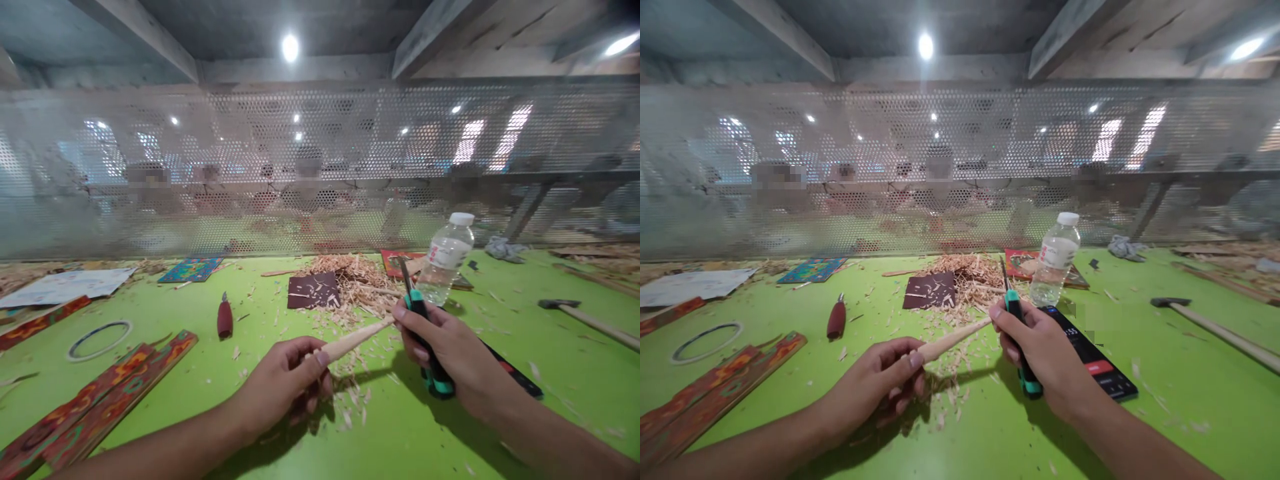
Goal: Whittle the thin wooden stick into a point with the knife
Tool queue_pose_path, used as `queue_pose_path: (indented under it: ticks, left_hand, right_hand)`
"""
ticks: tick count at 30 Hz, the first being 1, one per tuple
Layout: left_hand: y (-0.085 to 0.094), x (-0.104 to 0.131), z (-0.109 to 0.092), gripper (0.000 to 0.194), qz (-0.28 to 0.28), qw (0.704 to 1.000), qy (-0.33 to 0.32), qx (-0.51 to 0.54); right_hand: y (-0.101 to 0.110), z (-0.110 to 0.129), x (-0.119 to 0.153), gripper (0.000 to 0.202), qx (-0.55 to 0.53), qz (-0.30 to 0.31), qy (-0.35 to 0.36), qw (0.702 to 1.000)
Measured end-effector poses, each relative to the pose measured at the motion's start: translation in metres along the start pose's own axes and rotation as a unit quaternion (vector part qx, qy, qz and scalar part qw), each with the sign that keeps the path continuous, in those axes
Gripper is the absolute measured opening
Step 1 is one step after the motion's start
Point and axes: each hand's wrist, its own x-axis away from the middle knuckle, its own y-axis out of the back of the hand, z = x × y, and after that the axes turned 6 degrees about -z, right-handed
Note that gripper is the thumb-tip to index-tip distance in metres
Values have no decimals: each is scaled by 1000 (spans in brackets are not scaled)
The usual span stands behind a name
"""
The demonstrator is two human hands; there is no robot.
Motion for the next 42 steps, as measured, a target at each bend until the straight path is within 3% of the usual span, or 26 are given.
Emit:
queue_pose_path:
  ticks: [5,8,10,12,16,20,42]
  left_hand:
    - [3,2,7,54,70,995,-12,-68]
    - [6,0,13,52,45,994,-26,-98]
    - [8,0,16,47,22,992,-38,-116]
    - [8,0,16,44,11,990,-47,-131]
    - [5,1,13,41,2,987,-67,-147]
    - [0,5,8,40,4,983,-85,-162]
    - [-4,11,3,37,0,963,-124,-241]
  right_hand:
    - [-1,-1,-1,47,6,13,-6,1000]
    - [3,-2,-2,51,29,-30,32,999]
    - [5,-3,1,49,78,-20,65,995]
    - [3,-4,7,43,178,50,92,979]
    - [-8,-5,23,31,326,194,170,909]
    - [-14,-7,30,25,382,231,172,878]
    - [-20,-7,42,23,374,232,133,888]
